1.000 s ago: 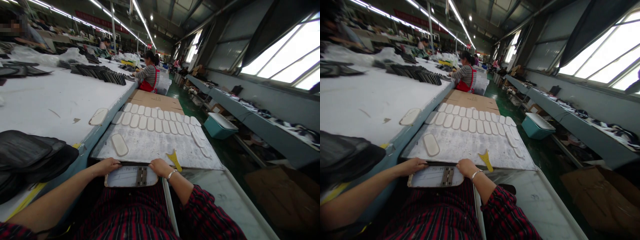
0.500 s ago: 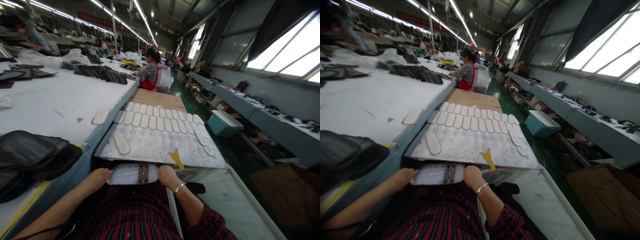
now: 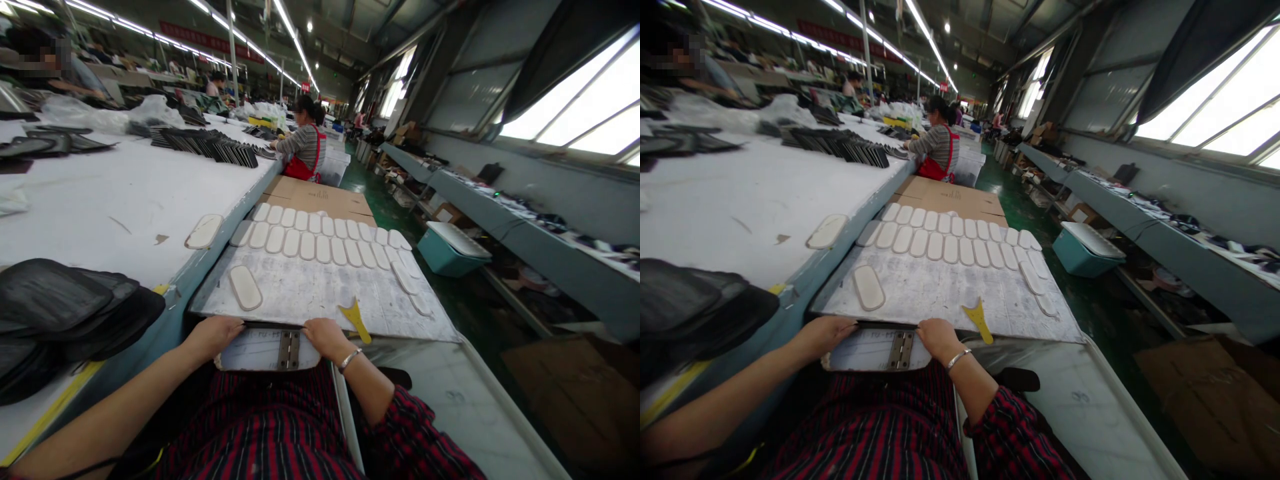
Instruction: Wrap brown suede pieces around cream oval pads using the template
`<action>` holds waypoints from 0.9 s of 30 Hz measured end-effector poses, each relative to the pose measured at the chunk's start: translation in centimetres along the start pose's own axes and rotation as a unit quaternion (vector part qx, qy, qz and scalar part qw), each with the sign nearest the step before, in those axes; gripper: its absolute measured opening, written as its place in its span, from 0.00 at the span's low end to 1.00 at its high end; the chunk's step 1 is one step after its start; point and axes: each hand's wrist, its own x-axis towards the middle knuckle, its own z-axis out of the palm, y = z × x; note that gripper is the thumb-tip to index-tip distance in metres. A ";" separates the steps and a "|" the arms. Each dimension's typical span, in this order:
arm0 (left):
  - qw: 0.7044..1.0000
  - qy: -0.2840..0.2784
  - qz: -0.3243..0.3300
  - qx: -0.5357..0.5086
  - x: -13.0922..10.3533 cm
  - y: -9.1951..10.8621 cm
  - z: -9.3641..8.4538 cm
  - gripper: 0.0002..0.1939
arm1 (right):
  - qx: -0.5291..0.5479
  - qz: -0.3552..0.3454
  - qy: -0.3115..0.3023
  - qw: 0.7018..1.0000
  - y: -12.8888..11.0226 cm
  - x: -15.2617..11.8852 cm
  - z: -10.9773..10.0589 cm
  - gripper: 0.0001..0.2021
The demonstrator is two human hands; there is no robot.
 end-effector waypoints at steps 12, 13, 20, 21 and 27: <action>0.990 -0.088 0.079 -0.070 2.5 -0.6 -0.6 0.21 | 0.100 -0.014 0.008 0.995 1.3 -1.0 1.0 0.17; 0.989 -0.096 0.079 -0.083 2.5 -0.6 -0.8 0.22 | 0.112 -0.018 0.007 0.993 1.3 -1.0 1.1 0.17; 0.991 -0.057 0.025 -0.120 -1.1 -1.3 -1.9 0.23 | 0.163 0.091 0.006 0.982 0.9 -2.8 1.3 0.19; 0.993 -0.043 0.002 -0.112 -1.9 -1.4 -1.6 0.21 | 0.151 0.119 -0.017 0.981 0.8 -3.3 1.3 0.18; 0.984 -0.016 -0.076 -0.157 -4.8 -1.6 0.9 0.17 | 0.101 0.152 -0.061 0.981 -0.5 -4.7 1.1 0.16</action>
